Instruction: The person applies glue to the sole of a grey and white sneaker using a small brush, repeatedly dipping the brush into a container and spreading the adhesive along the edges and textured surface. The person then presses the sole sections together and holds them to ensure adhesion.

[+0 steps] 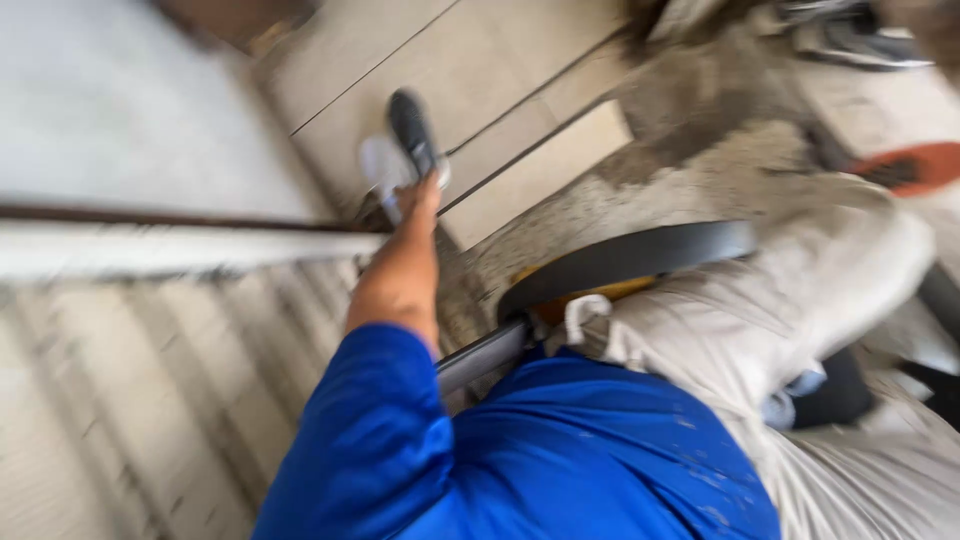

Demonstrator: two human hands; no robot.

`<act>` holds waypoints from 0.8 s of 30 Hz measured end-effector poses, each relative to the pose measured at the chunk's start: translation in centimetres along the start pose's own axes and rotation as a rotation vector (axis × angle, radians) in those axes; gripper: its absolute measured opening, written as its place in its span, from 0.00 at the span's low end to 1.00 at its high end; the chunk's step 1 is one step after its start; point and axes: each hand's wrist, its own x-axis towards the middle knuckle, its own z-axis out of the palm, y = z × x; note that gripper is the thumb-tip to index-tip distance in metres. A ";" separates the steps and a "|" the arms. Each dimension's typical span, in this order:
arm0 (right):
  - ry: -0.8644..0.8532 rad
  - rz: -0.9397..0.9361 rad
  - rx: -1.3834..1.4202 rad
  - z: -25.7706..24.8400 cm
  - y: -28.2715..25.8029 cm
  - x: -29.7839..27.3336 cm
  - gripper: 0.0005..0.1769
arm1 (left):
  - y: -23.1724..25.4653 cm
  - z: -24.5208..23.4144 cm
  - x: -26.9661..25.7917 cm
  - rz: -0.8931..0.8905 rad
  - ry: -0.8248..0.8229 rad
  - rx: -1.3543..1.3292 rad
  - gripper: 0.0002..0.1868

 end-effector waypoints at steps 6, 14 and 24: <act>0.460 0.250 -0.128 -10.3 -9.6 -10.9 0.19 | 7.0 6.5 -12.5 0.348 -0.067 0.541 0.48; 0.551 0.103 0.287 -8.6 -10.7 -10.1 0.16 | 24.7 18.0 -44.6 1.015 -0.689 0.432 0.31; 0.458 0.177 0.231 -9.6 -7.3 -12.9 0.18 | 23.3 37.7 -70.2 1.474 -1.104 0.662 0.13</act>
